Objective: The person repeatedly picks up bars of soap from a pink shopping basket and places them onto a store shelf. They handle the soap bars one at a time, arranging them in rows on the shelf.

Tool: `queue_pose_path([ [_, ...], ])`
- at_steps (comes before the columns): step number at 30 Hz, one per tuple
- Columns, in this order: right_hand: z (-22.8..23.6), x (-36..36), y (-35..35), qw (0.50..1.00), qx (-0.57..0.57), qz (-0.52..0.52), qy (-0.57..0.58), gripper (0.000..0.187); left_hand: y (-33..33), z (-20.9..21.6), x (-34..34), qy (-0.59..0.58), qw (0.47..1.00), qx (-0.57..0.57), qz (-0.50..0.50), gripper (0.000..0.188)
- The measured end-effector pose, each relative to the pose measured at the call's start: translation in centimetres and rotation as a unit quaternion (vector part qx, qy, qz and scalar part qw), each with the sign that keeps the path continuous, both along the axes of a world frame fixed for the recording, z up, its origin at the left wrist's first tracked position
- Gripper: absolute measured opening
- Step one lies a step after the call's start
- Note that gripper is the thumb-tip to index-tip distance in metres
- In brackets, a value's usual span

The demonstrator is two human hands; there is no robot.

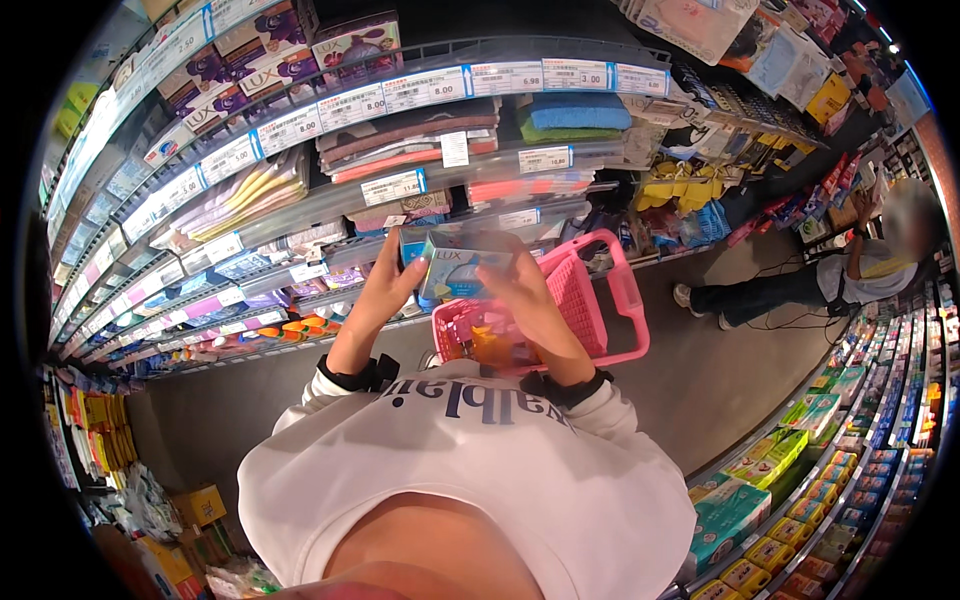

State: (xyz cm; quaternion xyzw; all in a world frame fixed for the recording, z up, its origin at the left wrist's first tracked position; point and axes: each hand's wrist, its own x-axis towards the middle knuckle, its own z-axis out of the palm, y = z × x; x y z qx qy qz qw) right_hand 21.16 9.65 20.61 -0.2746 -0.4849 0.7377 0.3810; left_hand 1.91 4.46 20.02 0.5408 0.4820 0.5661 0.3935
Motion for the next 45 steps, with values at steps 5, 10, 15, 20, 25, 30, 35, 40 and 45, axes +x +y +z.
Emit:
queue_pose_path([
  [5,-0.9,0.5,0.2,0.998,0.049,-0.006,-0.033,0.048,-0.2,0.8,0.1,0.005,0.999,-0.029,-0.032,0.06],
  [10,-1.1,0.6,0.9,0.99,0.116,0.002,-0.076,0.047,0.0,1.1,0.5,-0.083,0.995,-0.051,-0.022,0.059],
  [15,1.8,1.2,2.8,0.952,0.227,0.053,-0.198,0.041,0.8,1.1,0.1,-0.101,0.995,0.0,-0.017,0.056],
  [20,7.1,1.0,4.5,0.932,0.293,0.062,-0.206,0.045,1.5,3.8,-0.7,-0.116,0.993,0.034,0.015,0.038],
  [25,11.5,0.6,7.3,0.919,0.385,-0.04,-0.069,0.046,2.3,7.0,-1.8,-0.096,0.983,0.119,0.103,0.028],
  [30,15.0,-1.4,12.5,0.85,0.499,-0.169,0.01,0.046,1.3,5.8,-3.2,-0.114,0.973,0.125,0.154,0.027],
  [35,16.0,-4.4,19.1,0.762,0.609,-0.2,-0.092,0.047,-1.4,3.6,-4.7,-0.071,0.986,0.049,0.144,0.031],
  [40,16.4,-6.1,23.6,0.739,0.608,-0.162,-0.242,0.056,-3.8,2.2,-6.2,-0.077,0.987,0.024,0.138,0.031],
  [45,16.5,-7.7,24.7,0.731,0.59,-0.032,-0.342,0.067,-5.8,1.3,-7.5,-0.098,0.976,0.011,0.193,0.028],
])
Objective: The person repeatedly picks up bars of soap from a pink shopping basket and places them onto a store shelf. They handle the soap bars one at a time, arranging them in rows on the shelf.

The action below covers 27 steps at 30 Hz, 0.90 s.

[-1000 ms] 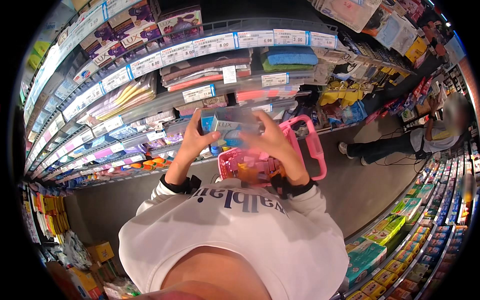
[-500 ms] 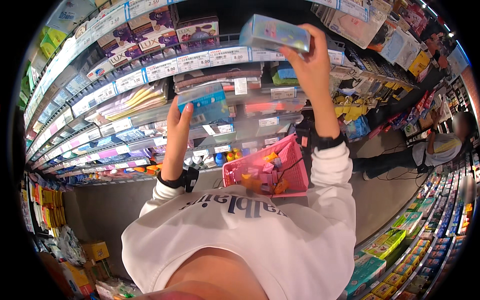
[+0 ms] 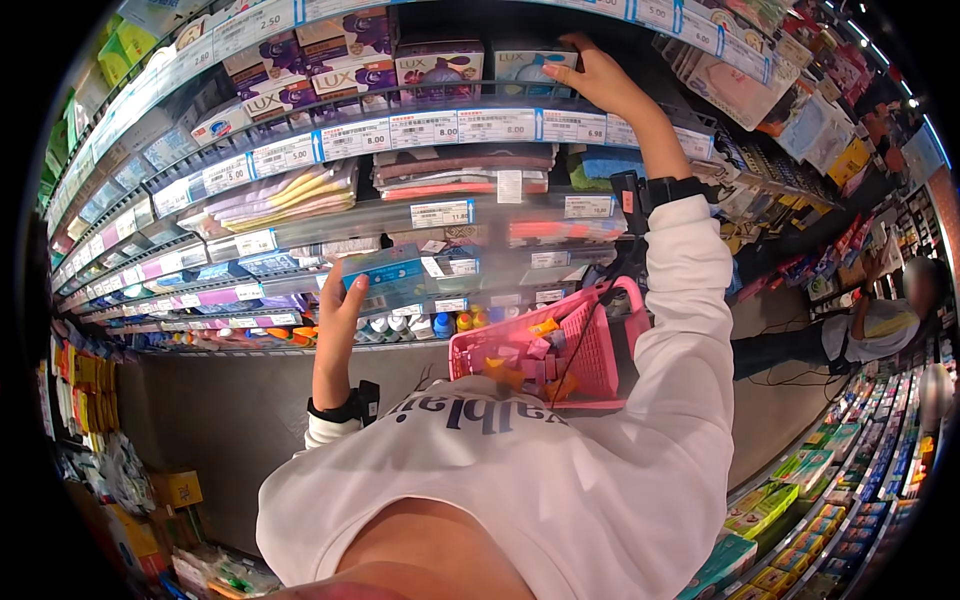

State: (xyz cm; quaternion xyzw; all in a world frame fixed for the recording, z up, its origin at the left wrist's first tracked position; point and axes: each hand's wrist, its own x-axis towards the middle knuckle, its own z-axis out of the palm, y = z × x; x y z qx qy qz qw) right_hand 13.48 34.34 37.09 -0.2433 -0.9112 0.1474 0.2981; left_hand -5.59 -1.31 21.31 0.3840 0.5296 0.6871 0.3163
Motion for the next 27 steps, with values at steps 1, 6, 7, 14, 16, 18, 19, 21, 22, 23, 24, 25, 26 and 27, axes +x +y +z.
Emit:
queue_pose_path([
  [1,0.2,-0.2,-0.2,1.0,0.003,-0.01,-0.025,0.068,-0.2,-0.7,-0.6,0.015,1.0,-0.014,0.015,0.026],
  [6,0.7,0.0,0.2,0.994,-0.096,0.05,-0.023,0.067,-0.6,-0.8,-1.0,0.021,0.999,-0.011,0.046,0.025],
  [7,0.8,0.0,-0.1,0.99,-0.127,0.059,-0.018,0.066,-0.7,-0.7,-1.0,0.018,0.999,-0.014,0.046,0.025],
  [14,0.3,0.4,-0.2,0.99,-0.122,0.069,-0.001,0.067,0.0,0.8,-0.1,0.035,0.999,-0.024,0.013,0.029],
  [16,-0.1,0.3,0.0,0.992,-0.107,0.064,0.008,0.066,0.5,1.0,0.2,0.047,0.999,-0.022,-0.001,0.03],
  [18,-0.2,0.5,0.2,0.994,-0.092,0.058,0.0,0.063,1.4,0.9,0.3,0.059,0.998,-0.012,-0.024,0.031],
  [19,0.0,0.8,0.4,0.995,-0.086,0.054,-0.012,0.061,1.8,1.3,0.7,0.062,0.998,-0.004,-0.028,0.032],
  [21,0.1,0.8,-0.4,0.998,0.039,0.022,0.037,0.055,2.7,2.6,1.7,0.067,0.997,0.013,-0.031,0.033],
  [22,-0.2,1.0,-1.9,0.982,0.158,-0.012,0.099,0.051,3.2,2.7,2.0,0.081,0.996,0.027,-0.037,0.033],
  [23,-0.4,0.8,-3.5,0.948,0.273,-0.038,0.161,0.046,3.5,2.8,2.1,0.096,0.994,0.042,-0.037,0.034],
  [24,-0.1,0.9,-5.5,0.946,0.246,0.018,0.212,0.035,3.7,2.9,2.2,0.109,0.992,0.058,-0.035,0.034],
  [25,-0.4,1.2,-7.7,0.957,0.165,0.083,0.222,0.029,3.8,3.1,2.4,0.068,0.995,0.047,-0.06,0.034],
  [26,-0.6,1.9,-10.1,0.981,0.043,0.133,0.134,0.032,4.2,3.4,2.6,0.071,0.993,0.062,-0.073,0.033],
  [27,-1.2,2.1,-12.3,0.98,0.06,0.172,0.083,0.04,4.8,3.6,2.8,0.074,0.991,0.076,-0.086,0.033],
])
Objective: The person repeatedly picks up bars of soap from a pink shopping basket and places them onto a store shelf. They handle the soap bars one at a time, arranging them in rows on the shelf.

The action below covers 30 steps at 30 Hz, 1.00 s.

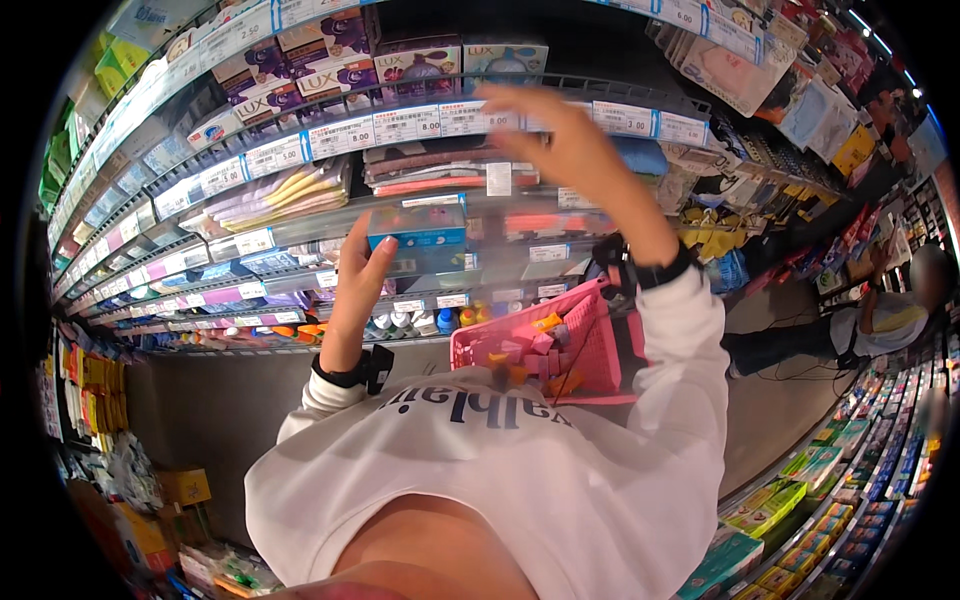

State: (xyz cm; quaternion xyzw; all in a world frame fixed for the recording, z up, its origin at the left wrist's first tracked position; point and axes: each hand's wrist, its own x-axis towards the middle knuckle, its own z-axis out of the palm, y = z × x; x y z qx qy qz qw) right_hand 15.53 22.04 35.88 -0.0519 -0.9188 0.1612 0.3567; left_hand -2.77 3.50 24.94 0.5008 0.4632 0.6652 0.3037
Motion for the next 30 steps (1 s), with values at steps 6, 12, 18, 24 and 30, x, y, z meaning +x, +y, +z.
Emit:
queue_pose_path([
  [6,1.6,2.3,-4.7,0.977,-0.099,-0.011,-0.187,0.054,3.6,5.6,2.9,0.076,0.992,0.095,-0.038,0.037],
  [12,2.2,4.5,-0.1,0.959,0.121,-0.236,0.098,0.044,6.5,9.1,3.1,0.315,0.907,0.244,0.138,0.04],
  [18,1.3,4.6,10.0,0.937,0.089,-0.303,0.146,0.041,7.6,9.0,2.7,0.454,0.847,0.209,0.183,0.039],
  [24,1.6,0.5,16.5,0.963,-0.219,-0.146,0.052,0.051,11.2,8.5,2.3,0.538,0.766,0.239,0.257,0.042],
  [30,2.6,-1.3,15.6,0.881,-0.466,0.013,-0.081,0.05,10.6,7.8,0.8,0.521,0.781,0.234,0.253,0.043],
])
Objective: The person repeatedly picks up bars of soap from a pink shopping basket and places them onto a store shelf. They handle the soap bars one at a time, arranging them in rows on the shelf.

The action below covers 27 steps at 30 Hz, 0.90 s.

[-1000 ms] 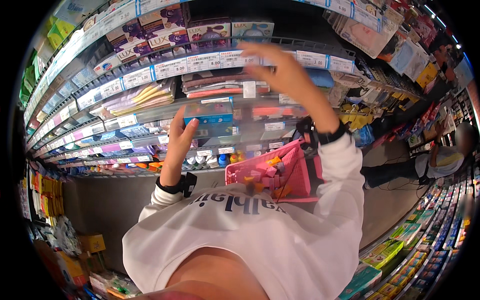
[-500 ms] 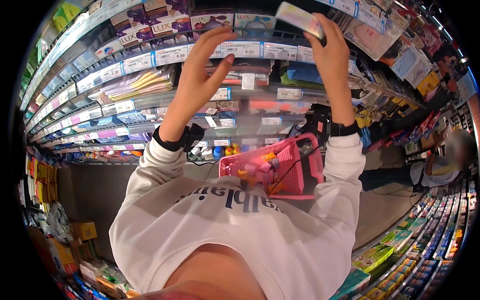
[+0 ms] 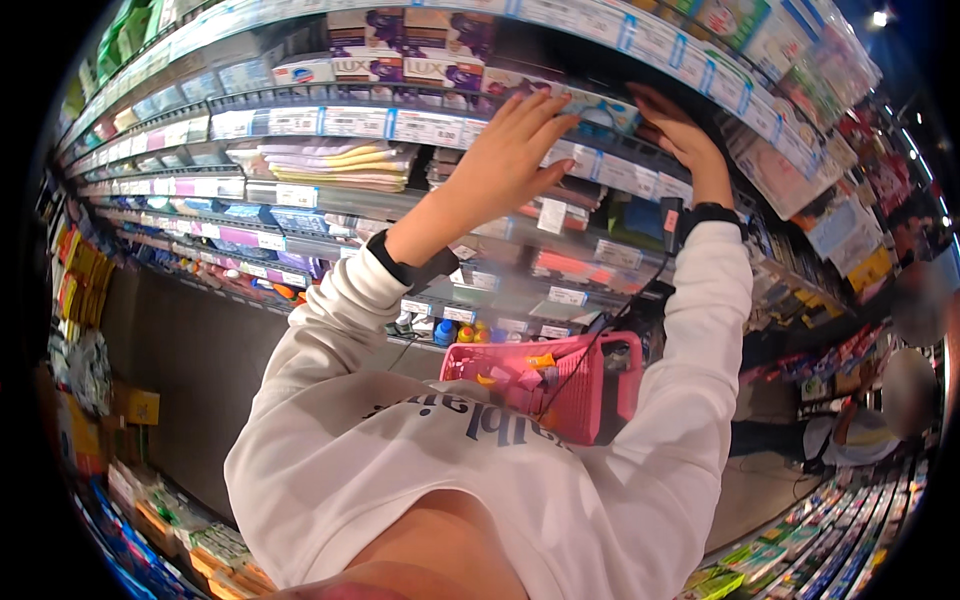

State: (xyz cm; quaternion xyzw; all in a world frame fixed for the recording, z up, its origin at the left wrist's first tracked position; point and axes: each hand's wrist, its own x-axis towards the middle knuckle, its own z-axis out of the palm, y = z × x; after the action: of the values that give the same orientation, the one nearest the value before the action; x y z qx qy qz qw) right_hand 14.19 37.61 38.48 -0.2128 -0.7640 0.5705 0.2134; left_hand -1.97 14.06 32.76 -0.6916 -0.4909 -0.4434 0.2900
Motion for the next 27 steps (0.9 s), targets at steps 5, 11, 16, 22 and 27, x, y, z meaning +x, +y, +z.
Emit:
queue_pose_path([
  [5,0.2,-0.9,0.4,0.994,-0.107,0.022,0.023,0.058,-0.9,-0.1,-1.0,-0.011,1.0,-0.003,-0.008,0.041],
  [11,-0.6,-3.7,-0.8,0.997,0.004,-0.082,0.005,0.042,1.5,0.3,-0.4,0.014,1.0,0.024,0.009,0.046],
  [16,-1.0,-3.6,-0.6,0.994,0.048,-0.1,0.018,0.038,4.4,0.8,0.5,0.065,0.992,0.054,0.093,0.054],
  [22,-1.0,-3.9,-1.4,0.993,0.076,-0.09,0.018,0.043,6.8,0.6,1.3,0.068,0.984,0.061,0.151,0.055],
  [27,-0.9,-3.7,-2.1,0.99,0.109,-0.086,0.005,0.043,8.0,0.8,1.8,0.061,0.982,0.056,0.171,0.048],
])
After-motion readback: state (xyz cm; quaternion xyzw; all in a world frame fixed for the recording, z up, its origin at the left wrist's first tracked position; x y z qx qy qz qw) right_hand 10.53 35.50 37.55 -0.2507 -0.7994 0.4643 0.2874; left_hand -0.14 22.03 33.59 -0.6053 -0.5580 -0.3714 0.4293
